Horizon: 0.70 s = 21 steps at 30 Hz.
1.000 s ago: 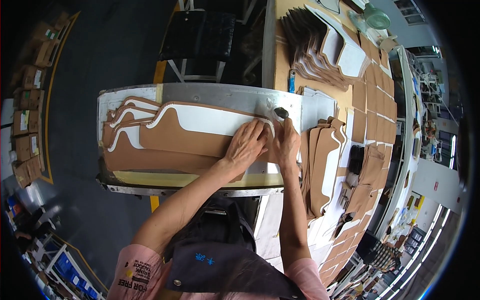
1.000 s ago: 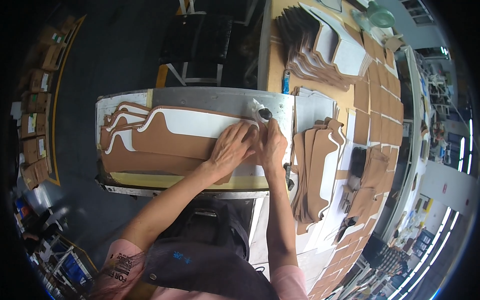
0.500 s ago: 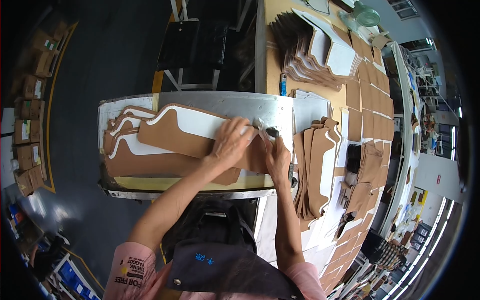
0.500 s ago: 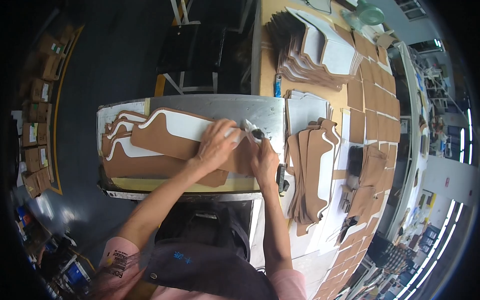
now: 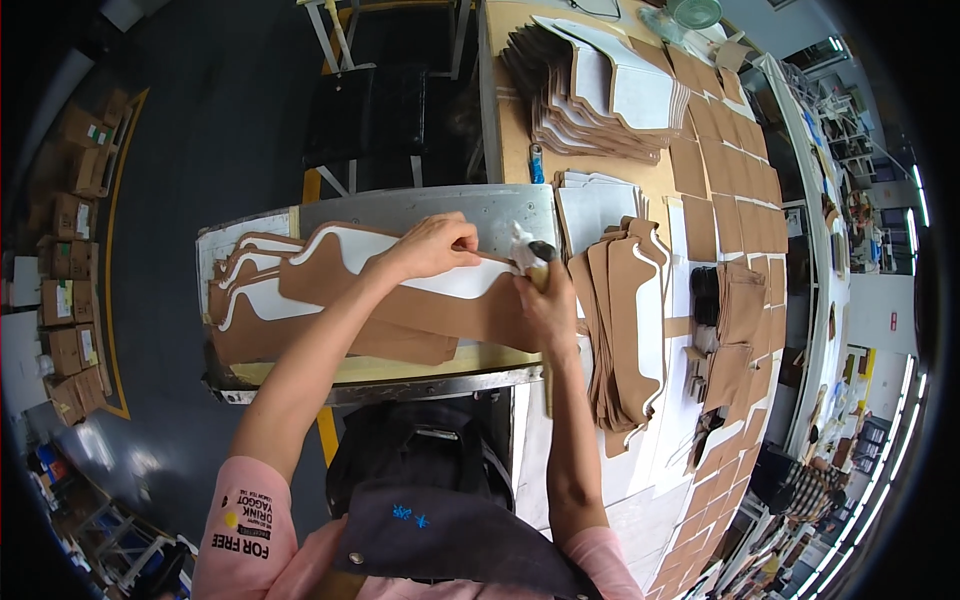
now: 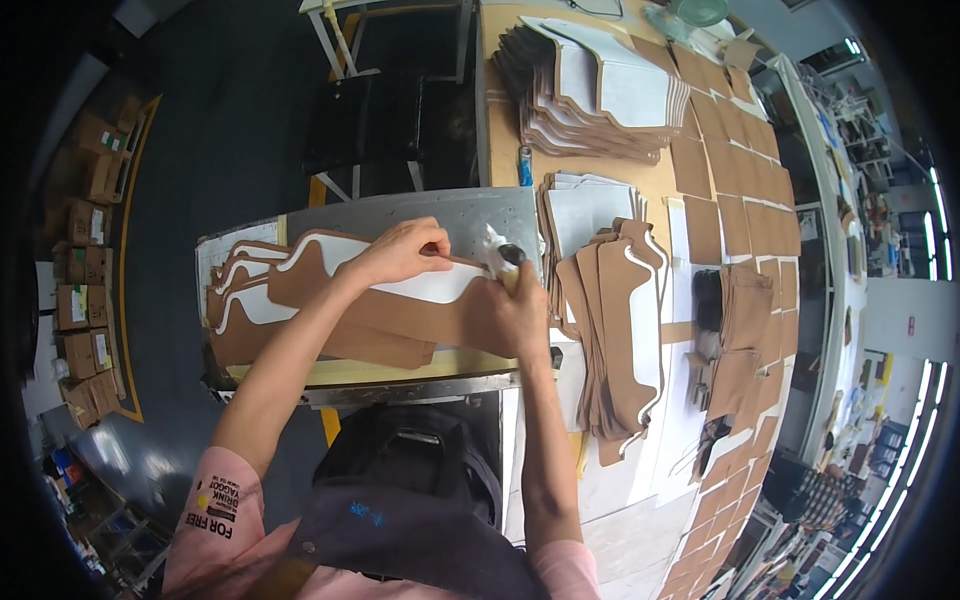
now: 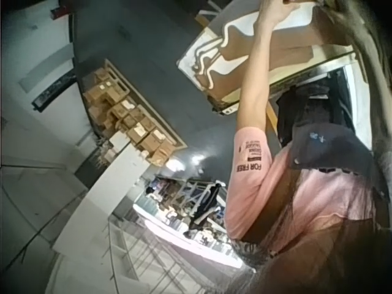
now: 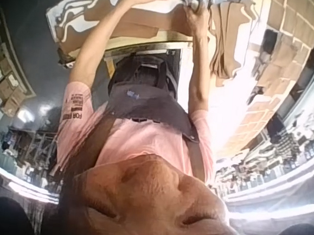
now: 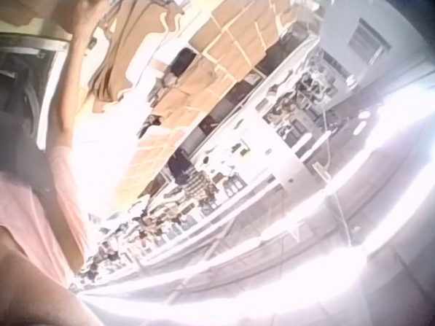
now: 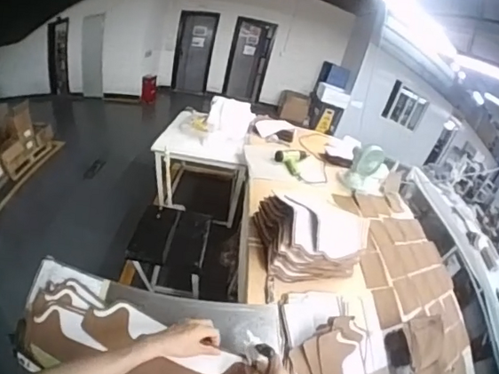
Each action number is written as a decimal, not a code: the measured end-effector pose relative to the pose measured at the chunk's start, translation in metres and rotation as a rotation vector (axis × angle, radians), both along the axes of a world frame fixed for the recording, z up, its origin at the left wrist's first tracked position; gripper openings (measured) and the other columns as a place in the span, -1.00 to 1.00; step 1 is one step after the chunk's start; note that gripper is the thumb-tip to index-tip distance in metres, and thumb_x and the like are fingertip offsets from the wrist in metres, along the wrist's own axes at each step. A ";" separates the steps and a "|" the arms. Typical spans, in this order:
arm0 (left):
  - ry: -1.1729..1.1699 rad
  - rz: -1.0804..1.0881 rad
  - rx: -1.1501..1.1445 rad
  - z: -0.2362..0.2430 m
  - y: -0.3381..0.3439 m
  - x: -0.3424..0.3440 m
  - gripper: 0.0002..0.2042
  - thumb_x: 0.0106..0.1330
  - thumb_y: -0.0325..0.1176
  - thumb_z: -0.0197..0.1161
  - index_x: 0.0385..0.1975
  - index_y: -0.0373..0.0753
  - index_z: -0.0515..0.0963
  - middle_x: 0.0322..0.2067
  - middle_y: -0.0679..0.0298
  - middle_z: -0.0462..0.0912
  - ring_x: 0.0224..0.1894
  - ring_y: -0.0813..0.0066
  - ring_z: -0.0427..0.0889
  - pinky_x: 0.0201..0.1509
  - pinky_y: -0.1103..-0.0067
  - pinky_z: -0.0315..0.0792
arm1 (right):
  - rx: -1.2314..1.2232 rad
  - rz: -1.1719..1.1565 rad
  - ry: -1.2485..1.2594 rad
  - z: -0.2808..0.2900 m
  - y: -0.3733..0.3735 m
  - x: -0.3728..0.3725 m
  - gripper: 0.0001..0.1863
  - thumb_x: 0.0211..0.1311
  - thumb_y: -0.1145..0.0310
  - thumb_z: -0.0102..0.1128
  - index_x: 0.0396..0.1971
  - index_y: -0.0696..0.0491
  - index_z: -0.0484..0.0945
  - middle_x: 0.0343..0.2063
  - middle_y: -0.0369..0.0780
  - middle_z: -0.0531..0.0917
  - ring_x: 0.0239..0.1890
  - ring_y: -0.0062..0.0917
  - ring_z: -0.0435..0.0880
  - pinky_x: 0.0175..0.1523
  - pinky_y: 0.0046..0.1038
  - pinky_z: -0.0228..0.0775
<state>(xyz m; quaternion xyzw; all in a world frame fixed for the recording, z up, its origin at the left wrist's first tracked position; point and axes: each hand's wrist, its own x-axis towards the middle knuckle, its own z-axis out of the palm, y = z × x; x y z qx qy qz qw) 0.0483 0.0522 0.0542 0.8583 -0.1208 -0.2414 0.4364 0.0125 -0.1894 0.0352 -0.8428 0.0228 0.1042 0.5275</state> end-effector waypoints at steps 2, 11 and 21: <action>-0.309 0.138 0.027 -0.001 -0.006 -0.010 -0.77 0.15 -0.29 0.40 -0.31 -0.25 0.55 -0.21 0.25 0.53 0.01 0.24 0.47 0.11 0.37 0.31 | 0.016 -0.036 -0.064 0.022 -0.012 -0.001 -0.68 0.16 0.43 0.33 -0.12 0.17 0.48 -0.41 -0.14 0.66 -0.33 -0.51 0.65 -0.22 -0.39 0.46; -0.766 0.253 0.292 -0.048 -0.034 -0.074 -0.57 0.19 -0.32 0.34 0.04 -0.34 0.50 0.20 0.07 0.40 0.29 0.15 0.32 0.34 0.24 0.21 | -0.909 -0.031 -0.456 0.050 -0.153 0.021 -0.74 0.16 0.47 0.22 -0.14 0.18 0.49 -0.35 -0.08 0.53 -0.30 -0.27 0.58 -0.23 -0.27 0.45; -0.768 0.268 0.332 -0.055 -0.033 -0.083 -0.55 0.18 -0.33 0.33 0.04 -0.40 0.48 0.20 0.03 0.41 0.30 0.17 0.32 0.35 0.22 0.19 | -0.340 0.240 -0.475 0.002 0.054 0.027 -0.85 0.30 0.46 0.17 -0.34 0.18 0.40 -0.56 0.06 0.54 -0.51 0.04 0.50 -0.40 -0.19 0.34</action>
